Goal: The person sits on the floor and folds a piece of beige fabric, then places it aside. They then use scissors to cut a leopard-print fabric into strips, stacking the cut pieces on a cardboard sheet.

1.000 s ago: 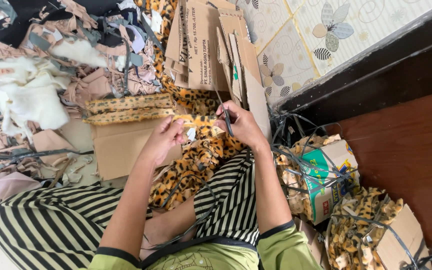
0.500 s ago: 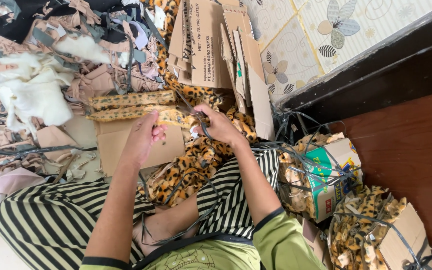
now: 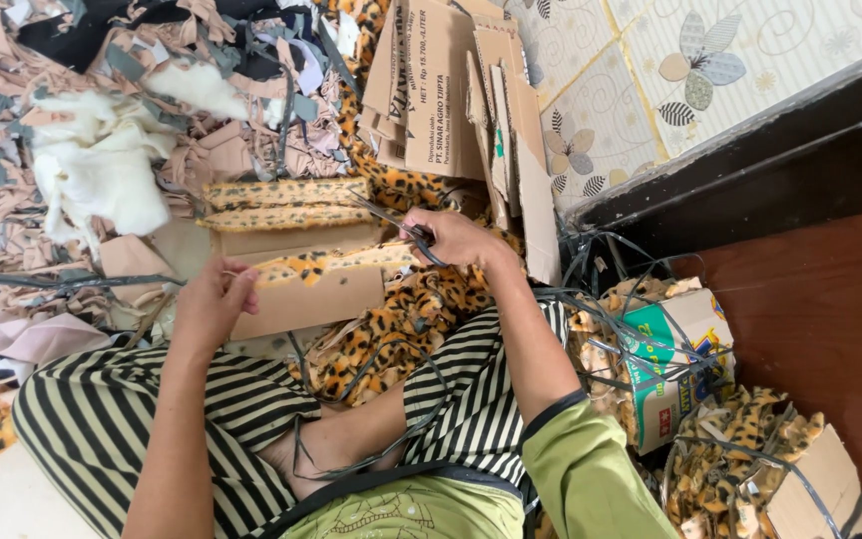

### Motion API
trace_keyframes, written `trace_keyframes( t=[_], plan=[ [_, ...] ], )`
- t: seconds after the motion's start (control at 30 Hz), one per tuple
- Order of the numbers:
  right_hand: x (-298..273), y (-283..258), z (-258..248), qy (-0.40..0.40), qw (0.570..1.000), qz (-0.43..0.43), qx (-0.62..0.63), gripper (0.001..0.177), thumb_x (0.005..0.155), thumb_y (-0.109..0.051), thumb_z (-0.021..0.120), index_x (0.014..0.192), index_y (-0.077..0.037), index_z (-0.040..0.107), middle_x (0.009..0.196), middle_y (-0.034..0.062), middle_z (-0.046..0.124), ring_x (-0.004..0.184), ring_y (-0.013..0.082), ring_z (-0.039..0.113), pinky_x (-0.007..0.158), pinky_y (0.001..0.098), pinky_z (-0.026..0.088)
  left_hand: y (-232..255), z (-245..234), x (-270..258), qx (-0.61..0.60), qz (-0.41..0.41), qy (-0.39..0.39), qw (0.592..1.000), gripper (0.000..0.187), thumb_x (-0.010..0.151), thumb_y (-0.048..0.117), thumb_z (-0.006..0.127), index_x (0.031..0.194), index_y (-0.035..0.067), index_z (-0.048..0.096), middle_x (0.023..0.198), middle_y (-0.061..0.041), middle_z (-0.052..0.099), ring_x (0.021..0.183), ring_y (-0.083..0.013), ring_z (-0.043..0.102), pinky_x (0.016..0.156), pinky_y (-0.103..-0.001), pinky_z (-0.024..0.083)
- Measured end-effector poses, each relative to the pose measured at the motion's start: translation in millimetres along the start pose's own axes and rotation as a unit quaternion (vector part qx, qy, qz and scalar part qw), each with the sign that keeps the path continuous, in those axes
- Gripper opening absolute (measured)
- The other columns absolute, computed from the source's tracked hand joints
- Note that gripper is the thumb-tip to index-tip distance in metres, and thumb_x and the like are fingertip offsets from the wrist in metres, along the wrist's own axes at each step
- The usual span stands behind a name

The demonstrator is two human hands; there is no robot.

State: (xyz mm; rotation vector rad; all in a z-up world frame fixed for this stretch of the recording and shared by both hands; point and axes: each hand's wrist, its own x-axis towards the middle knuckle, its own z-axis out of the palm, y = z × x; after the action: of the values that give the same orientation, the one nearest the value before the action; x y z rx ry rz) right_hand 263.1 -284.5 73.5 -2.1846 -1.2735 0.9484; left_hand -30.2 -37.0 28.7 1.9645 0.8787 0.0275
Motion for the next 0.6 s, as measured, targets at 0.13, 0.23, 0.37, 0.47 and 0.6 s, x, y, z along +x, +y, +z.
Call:
trace_keyframes(
  t=[0.13, 0.23, 0.37, 0.47, 0.6],
  plan=[
    [-0.6, -20.2, -6.6, -0.004, 0.999, -0.001, 0.035, 0.030, 0.079, -0.029, 0.075, 0.103, -0.015, 0.062, 0.067, 0.0132, 0.062, 0.069, 0.0368, 0.064, 0.071, 0.0430, 0.047, -18.9, 12.5, 12.4, 0.181, 0.000, -0.042, 0.983, 0.035, 0.109, 0.049, 0.043, 0.110, 0.018, 0.060, 0.069, 0.005, 0.076, 0.080, -0.0306, 0.076, 0.083, -0.047, 0.053],
    [-3.8, -37.3, -7.2, -0.025, 0.999, -0.003, 0.036, 0.030, 0.079, -0.028, 0.077, 0.103, -0.016, 0.065, 0.069, 0.0104, 0.067, 0.070, 0.0308, 0.066, 0.072, 0.0395, 0.047, -9.2, 28.6, 17.5, 0.315, 0.050, -0.052, 0.946, 0.030, 0.105, 0.036, 0.047, 0.114, 0.012, 0.063, 0.091, -0.009, 0.079, 0.093, -0.0355, 0.075, 0.083, -0.046, 0.057],
    [4.0, -47.8, 1.0, -0.050, 0.998, -0.033, 0.019, 0.030, 0.081, -0.029, 0.077, 0.105, -0.015, 0.065, 0.070, 0.0090, 0.070, 0.067, 0.0293, 0.065, 0.071, 0.0389, 0.047, 83.6, 40.9, -4.8, 0.111, 0.221, -0.091, 0.965, 0.054, 0.095, 0.027, 0.062, 0.142, 0.002, 0.052, 0.136, -0.024, 0.059, 0.124, -0.0444, 0.059, 0.104, -0.053, 0.048],
    [6.8, -47.9, 1.0, -0.041, 0.998, -0.041, 0.024, 0.035, 0.081, -0.030, 0.078, 0.108, -0.015, 0.064, 0.072, 0.0085, 0.070, 0.069, 0.0292, 0.066, 0.072, 0.0391, 0.047, 106.7, 68.9, 4.8, -0.018, 0.222, -0.150, 0.963, 0.051, 0.095, 0.025, 0.064, 0.138, 0.002, 0.050, 0.130, -0.028, 0.062, 0.121, -0.0493, 0.059, 0.104, -0.060, 0.046],
    [1.1, -26.4, 7.6, 0.032, 0.997, -0.036, 0.059, 0.047, 0.081, -0.032, 0.081, 0.120, -0.018, 0.058, 0.099, 0.0112, 0.077, 0.093, 0.0340, 0.072, 0.080, 0.0420, 0.052, 54.1, 130.3, 55.3, -0.001, 0.179, -0.139, 0.974, 0.041, 0.092, 0.040, 0.068, 0.126, 0.017, 0.062, 0.093, -0.018, 0.071, 0.094, -0.0373, 0.071, 0.081, -0.048, 0.053]
  ],
)
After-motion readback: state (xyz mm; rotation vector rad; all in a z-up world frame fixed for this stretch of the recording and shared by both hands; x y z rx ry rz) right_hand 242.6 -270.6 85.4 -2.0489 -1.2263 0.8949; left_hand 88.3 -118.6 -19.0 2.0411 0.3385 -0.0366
